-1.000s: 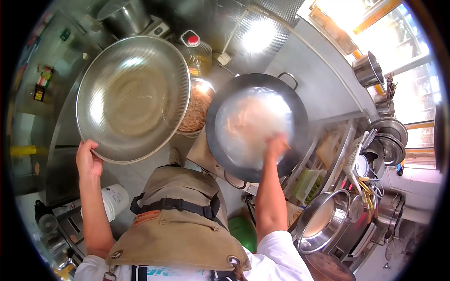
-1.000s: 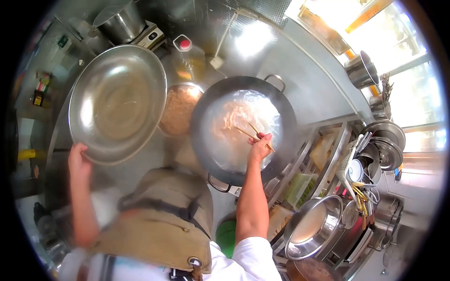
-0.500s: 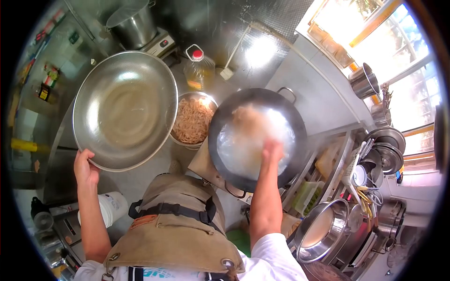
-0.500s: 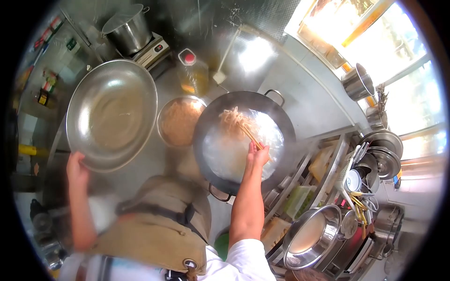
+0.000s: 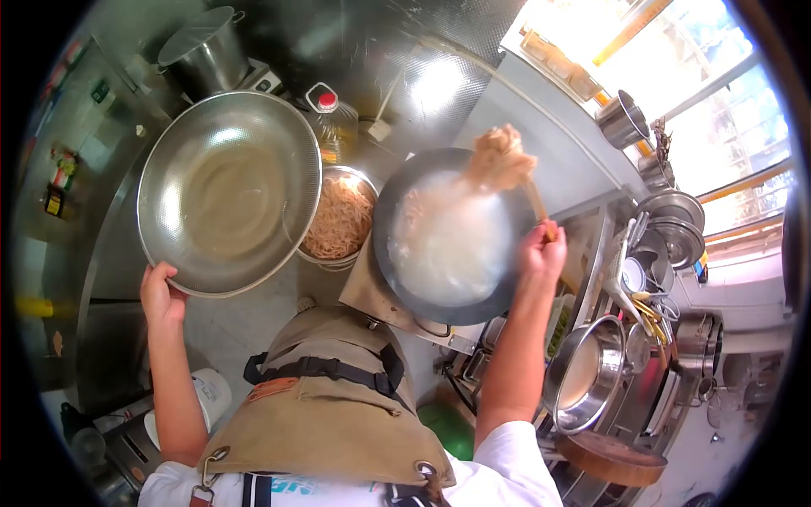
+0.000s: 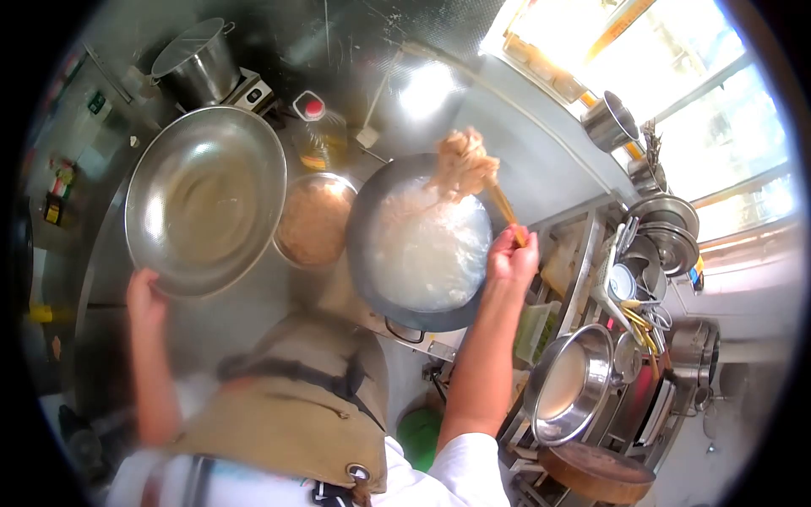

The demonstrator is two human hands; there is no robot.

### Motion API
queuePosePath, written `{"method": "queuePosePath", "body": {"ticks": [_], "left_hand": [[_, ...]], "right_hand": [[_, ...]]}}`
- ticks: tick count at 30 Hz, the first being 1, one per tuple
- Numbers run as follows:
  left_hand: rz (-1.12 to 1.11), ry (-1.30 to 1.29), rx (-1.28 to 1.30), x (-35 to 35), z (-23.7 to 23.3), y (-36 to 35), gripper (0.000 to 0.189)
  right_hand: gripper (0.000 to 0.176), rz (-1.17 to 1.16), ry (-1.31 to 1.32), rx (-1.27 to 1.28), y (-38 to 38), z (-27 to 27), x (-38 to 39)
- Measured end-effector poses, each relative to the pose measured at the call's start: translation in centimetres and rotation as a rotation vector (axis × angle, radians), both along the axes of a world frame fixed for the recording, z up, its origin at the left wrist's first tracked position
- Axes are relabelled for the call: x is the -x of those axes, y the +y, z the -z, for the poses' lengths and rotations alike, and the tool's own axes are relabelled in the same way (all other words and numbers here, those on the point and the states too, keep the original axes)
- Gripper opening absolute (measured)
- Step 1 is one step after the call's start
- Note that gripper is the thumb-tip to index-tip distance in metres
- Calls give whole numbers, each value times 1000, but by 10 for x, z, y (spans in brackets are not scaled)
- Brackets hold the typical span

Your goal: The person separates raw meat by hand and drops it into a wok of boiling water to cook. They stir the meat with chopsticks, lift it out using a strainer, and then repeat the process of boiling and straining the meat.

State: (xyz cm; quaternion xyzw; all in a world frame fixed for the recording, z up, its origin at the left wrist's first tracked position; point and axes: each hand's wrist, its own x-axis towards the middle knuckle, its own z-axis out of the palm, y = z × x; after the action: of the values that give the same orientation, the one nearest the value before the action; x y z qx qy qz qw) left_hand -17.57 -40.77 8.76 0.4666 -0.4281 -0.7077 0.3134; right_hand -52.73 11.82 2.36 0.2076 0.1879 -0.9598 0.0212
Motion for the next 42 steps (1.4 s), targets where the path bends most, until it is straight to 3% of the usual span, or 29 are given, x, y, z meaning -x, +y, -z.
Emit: {"method": "queuePosePath", "body": {"ticks": [8,17,22,29,35,40,42], "left_hand": [[12,-27,-59,11,21,-40,35],[20,-105,-49,19,41,-77,35],[78,-248,-11,23,52,-90,36],[59,-236,-47,30,81,-116,42],[32,-254,-100,22,96,-144,45],[42,-304,-97,3,113,-183,46],[-3,-340,-86,-10,112,-196,46]], "right_hand": [[38,78,130,-104,3,-104,-24],[28,108,-10,-88,-4,-60,-56],[24,151,20,-149,-16,-67,-65],[18,12,201,-39,-36,-152,-55],[19,-60,314,27,-109,-219,-71],[24,-136,295,116,-166,-199,-86],[25,-109,266,13,-195,-146,-91]]}}
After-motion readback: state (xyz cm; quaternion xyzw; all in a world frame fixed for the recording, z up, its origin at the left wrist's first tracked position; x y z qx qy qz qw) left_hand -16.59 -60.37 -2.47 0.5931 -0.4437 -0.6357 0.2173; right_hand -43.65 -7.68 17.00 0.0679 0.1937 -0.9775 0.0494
